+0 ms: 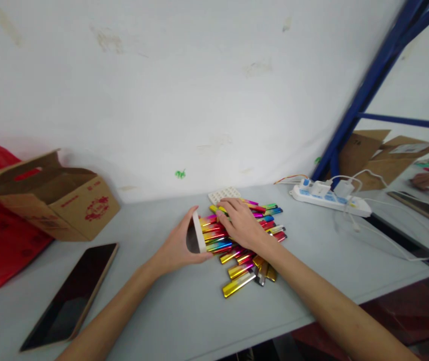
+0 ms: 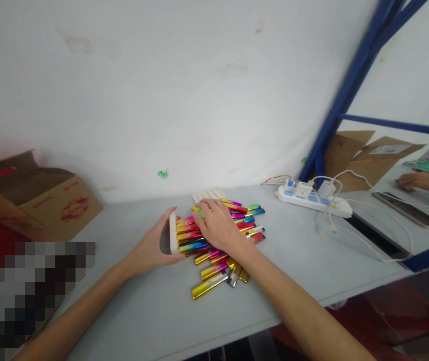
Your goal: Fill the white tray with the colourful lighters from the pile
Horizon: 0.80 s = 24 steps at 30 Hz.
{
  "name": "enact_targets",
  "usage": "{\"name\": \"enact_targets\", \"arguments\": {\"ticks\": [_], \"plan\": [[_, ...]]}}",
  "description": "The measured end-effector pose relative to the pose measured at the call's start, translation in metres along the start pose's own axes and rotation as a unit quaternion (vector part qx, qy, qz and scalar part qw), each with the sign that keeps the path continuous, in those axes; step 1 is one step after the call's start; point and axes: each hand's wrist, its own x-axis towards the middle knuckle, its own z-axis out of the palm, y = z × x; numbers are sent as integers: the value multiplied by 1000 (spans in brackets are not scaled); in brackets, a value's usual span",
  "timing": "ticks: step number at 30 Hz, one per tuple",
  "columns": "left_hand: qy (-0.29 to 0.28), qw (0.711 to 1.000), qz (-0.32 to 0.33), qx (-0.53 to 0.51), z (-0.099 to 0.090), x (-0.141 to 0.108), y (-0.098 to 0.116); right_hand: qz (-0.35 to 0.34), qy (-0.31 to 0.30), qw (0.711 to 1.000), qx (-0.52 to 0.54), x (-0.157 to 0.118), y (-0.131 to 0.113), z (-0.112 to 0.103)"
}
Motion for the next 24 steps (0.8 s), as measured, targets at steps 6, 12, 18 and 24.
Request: {"name": "enact_targets", "arguments": {"ticks": [6,12,18,24], "plan": [[1,1000,0,28,0,0,-3,-64,-63,996,23,-6,-22,20],[0,999,3,49,-4,1,-2,-50,-84,995,1,-2,-18,17],[1,999,11,48,-8,0,4,-10,-109,993,-43,-1,-13,6],[-12,1000,-5,16,-8,0,3,26,-86,995,-37,1,-5,-5]]}}
